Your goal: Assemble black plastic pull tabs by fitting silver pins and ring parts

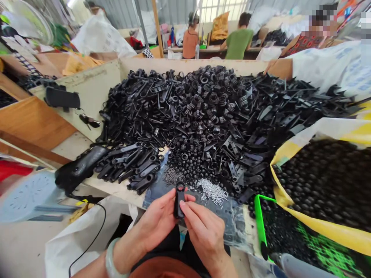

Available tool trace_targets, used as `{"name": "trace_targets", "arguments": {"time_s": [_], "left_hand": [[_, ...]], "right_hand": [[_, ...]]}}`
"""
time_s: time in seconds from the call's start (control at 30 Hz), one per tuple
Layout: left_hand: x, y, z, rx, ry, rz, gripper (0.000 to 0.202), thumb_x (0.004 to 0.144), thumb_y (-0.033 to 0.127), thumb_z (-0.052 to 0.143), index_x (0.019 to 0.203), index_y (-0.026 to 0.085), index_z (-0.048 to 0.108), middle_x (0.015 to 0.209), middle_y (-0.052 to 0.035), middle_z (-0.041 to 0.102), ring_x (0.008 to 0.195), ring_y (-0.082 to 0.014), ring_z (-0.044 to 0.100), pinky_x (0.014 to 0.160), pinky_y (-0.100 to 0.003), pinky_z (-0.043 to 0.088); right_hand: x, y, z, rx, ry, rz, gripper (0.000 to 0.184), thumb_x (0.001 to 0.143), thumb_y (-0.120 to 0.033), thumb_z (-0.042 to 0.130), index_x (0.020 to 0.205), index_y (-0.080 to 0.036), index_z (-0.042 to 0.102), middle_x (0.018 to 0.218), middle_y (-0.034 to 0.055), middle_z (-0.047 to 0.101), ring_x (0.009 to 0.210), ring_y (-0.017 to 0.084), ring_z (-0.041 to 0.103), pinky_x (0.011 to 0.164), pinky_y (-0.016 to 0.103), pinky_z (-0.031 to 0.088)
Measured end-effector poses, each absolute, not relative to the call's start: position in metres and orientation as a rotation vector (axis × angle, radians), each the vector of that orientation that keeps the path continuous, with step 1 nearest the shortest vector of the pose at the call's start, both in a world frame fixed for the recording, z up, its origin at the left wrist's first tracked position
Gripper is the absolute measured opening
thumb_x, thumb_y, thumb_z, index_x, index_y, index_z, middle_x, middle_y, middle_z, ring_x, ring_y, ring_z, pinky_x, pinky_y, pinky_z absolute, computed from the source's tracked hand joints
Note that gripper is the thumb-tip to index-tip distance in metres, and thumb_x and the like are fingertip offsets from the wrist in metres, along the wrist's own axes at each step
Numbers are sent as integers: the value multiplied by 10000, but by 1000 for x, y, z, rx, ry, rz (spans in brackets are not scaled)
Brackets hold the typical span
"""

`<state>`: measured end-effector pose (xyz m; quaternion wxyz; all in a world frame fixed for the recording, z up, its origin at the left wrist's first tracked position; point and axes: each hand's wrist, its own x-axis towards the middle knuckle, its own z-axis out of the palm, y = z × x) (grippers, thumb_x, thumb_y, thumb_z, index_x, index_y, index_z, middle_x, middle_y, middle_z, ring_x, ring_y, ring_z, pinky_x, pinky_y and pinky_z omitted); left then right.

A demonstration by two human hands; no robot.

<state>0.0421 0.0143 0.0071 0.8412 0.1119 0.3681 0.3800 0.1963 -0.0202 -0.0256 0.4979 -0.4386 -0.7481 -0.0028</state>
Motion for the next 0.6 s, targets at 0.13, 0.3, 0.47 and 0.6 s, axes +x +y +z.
{"name": "trace_targets", "arguments": {"time_s": [0.13, 0.3, 0.47, 0.6], "left_hand": [[48, 11, 8, 240, 774, 855, 262, 812, 359, 818, 958, 162, 724, 1030, -94, 765, 966, -198, 668, 954, -297, 476], [52, 9, 10, 265, 780, 843, 289, 799, 374, 836, 970, 177, 711, 1017, -75, 748, 962, -192, 647, 952, -298, 453], [52, 6, 14, 350, 849, 842, 296, 814, 392, 824, 981, 175, 714, 1061, -88, 735, 961, -200, 628, 889, -296, 452], [51, 4, 16, 336, 877, 841, 335, 789, 415, 840, 981, 187, 686, 1090, -79, 717, 952, -203, 630, 821, -291, 465]], "right_hand": [[197, -22, -25, -1071, -1846, -42, 499, 953, -54, 616, 1401, -270, 656, 987, 70, 811, 820, 178, 785, 741, 261, 632], [197, -25, -25, -1102, -1871, -55, 540, 937, -25, 607, 1416, -273, 640, 981, 62, 814, 792, 174, 779, 714, 257, 623], [194, -28, -21, -1130, -1859, -47, 596, 933, -16, 599, 1470, -273, 588, 988, 58, 814, 778, 174, 777, 704, 251, 616], [191, -31, -15, -1194, -1927, -55, 511, 964, -51, 558, 1429, -253, 624, 980, 57, 811, 796, 178, 776, 738, 250, 619]]}}
